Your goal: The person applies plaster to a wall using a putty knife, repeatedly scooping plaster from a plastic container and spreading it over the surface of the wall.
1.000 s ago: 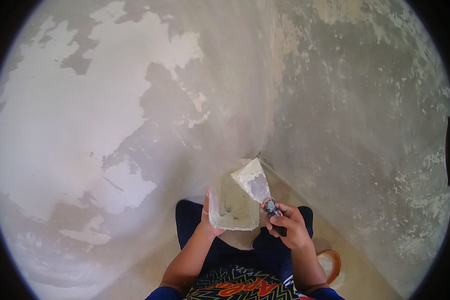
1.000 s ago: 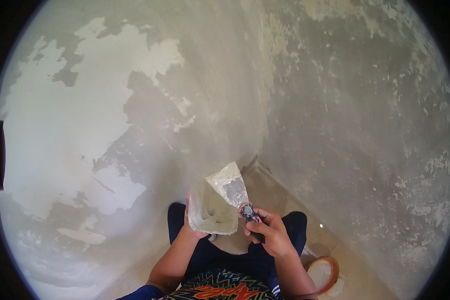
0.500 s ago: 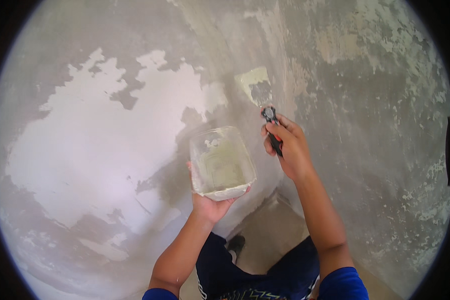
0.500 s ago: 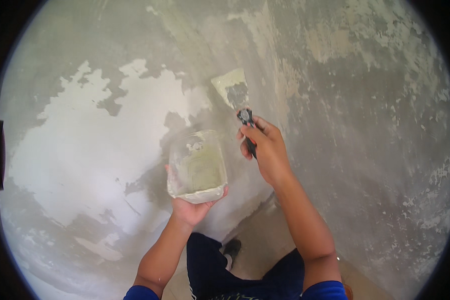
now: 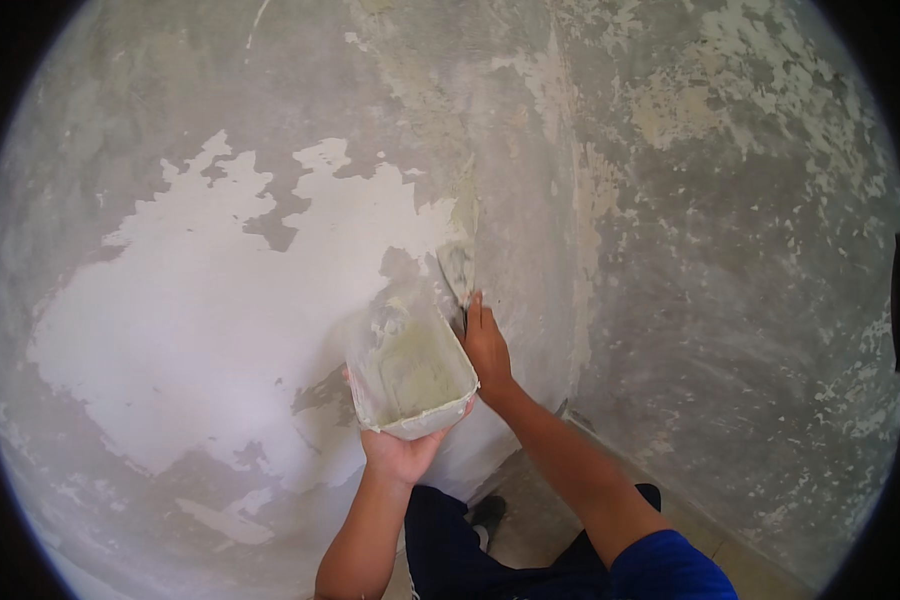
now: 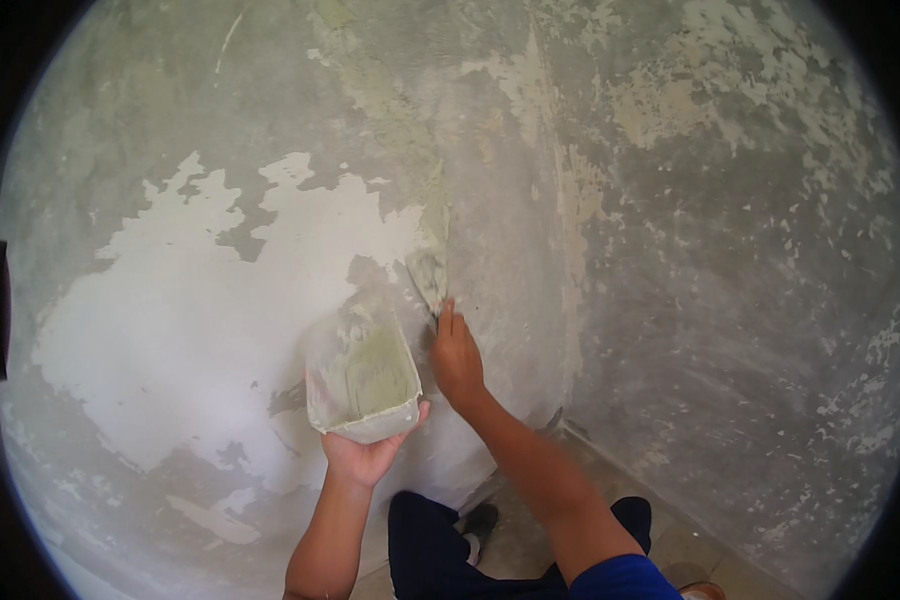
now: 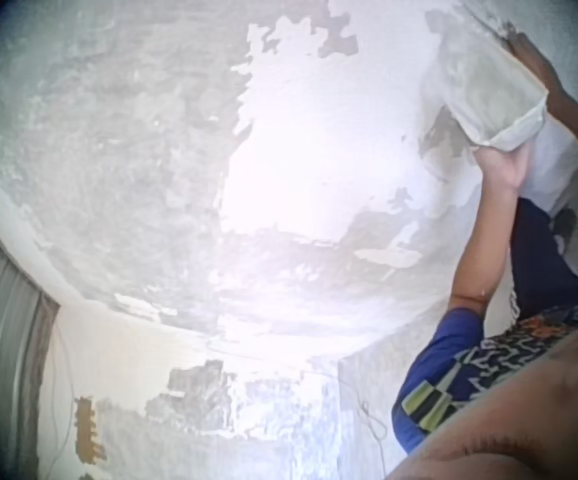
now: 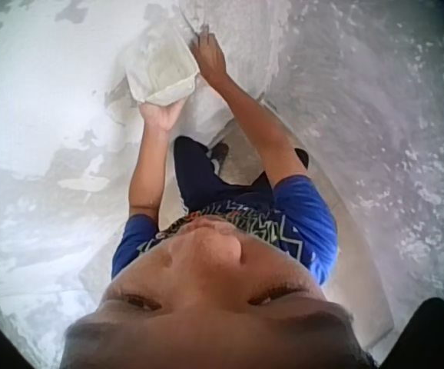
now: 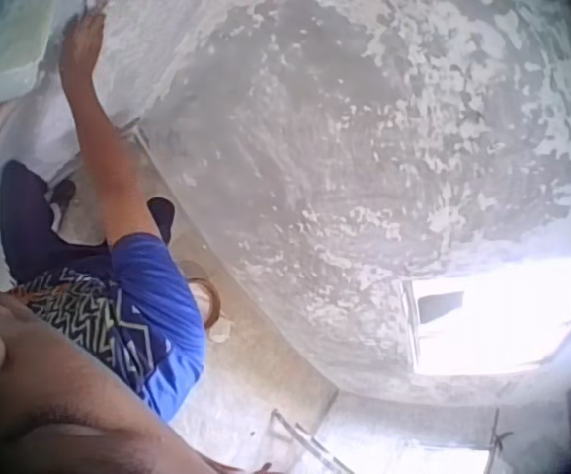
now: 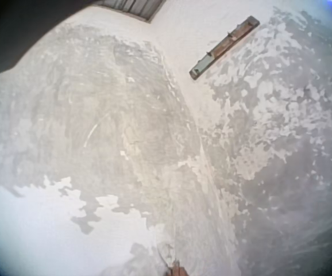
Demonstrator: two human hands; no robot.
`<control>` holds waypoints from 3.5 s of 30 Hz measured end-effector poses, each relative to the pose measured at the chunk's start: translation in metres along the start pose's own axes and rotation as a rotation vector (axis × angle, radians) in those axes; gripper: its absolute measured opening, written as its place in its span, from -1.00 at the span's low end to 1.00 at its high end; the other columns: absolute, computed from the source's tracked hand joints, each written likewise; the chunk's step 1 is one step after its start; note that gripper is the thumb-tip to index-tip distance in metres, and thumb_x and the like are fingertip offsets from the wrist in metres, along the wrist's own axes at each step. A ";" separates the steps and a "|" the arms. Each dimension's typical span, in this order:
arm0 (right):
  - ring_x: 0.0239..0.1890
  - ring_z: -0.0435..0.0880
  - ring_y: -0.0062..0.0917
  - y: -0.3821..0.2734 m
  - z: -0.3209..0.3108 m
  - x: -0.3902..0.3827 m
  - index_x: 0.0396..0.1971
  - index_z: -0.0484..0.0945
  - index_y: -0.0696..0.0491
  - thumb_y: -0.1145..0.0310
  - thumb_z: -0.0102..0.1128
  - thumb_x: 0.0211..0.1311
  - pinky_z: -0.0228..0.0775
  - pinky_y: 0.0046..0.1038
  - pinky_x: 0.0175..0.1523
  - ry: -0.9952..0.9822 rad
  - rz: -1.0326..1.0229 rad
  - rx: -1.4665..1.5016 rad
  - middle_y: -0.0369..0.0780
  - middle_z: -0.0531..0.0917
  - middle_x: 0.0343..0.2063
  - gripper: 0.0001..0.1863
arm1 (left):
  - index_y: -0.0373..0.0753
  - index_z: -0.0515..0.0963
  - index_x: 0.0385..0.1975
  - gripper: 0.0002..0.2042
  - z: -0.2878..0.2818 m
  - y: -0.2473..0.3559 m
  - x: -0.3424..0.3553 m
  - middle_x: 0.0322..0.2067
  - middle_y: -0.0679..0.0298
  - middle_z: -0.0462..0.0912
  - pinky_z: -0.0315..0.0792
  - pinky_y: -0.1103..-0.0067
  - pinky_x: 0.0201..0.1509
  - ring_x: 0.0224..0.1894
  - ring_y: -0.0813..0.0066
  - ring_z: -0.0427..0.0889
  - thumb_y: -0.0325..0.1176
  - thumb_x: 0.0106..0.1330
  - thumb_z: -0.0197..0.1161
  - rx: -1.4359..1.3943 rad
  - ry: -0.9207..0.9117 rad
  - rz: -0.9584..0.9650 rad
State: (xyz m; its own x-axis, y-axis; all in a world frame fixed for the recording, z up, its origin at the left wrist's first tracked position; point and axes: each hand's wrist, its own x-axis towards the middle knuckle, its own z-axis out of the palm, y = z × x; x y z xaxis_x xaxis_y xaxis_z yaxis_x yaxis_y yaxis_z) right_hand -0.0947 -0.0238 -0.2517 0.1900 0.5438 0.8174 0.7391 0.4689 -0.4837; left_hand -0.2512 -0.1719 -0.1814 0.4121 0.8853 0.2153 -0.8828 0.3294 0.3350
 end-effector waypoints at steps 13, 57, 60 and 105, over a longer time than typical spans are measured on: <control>-0.22 0.63 -0.08 0.011 -0.099 0.101 0.38 0.31 0.32 0.60 0.23 0.17 0.55 -0.19 -0.15 0.141 -0.063 -0.006 0.04 0.53 -0.14 -0.29 | 0.04 0.29 0.47 -0.18 -0.065 -0.029 -0.005 0.42 0.17 0.37 0.30 -0.19 0.36 0.39 -0.07 0.39 0.47 0.36 -0.02 0.118 0.134 -0.082; -0.20 0.67 0.01 0.030 -0.116 0.039 0.29 0.41 0.35 0.45 0.27 0.17 0.58 -0.12 -0.12 -0.074 0.048 -0.135 0.07 0.59 -0.15 -0.34 | 0.02 0.40 0.40 -0.33 -0.184 -0.061 -0.069 0.31 0.24 0.53 0.56 -0.02 0.17 0.29 0.04 0.56 0.32 0.44 0.02 -0.053 0.129 -0.106; -0.18 0.67 0.00 0.031 -0.118 0.088 0.29 0.41 0.35 0.46 0.26 0.16 0.58 -0.14 -0.12 -0.037 0.071 -0.112 0.07 0.60 -0.15 -0.34 | 0.04 0.42 0.38 -0.33 -0.179 -0.063 -0.058 0.30 0.26 0.55 0.58 0.03 0.15 0.28 0.07 0.57 0.33 0.43 0.02 -0.110 0.158 -0.133; -0.46 0.66 -0.34 0.068 -0.146 0.021 0.30 0.51 0.13 0.61 0.30 -0.03 0.56 -0.36 -0.43 -0.356 -0.241 -0.060 -0.14 0.61 -0.22 -0.27 | -0.14 0.23 0.50 -0.19 -0.087 -0.023 0.025 0.39 0.04 0.39 0.50 -0.03 0.27 0.31 -0.02 0.50 0.23 0.38 0.21 0.253 0.263 0.009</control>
State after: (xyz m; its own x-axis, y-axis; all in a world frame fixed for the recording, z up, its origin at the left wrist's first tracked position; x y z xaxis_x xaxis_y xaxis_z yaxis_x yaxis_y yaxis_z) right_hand 0.0543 -0.0822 -0.2221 -0.2198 0.6352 0.7404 0.7735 0.5760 -0.2646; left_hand -0.2396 -0.1287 -0.2632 0.3029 0.9529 -0.0131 -0.7889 0.2584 0.5575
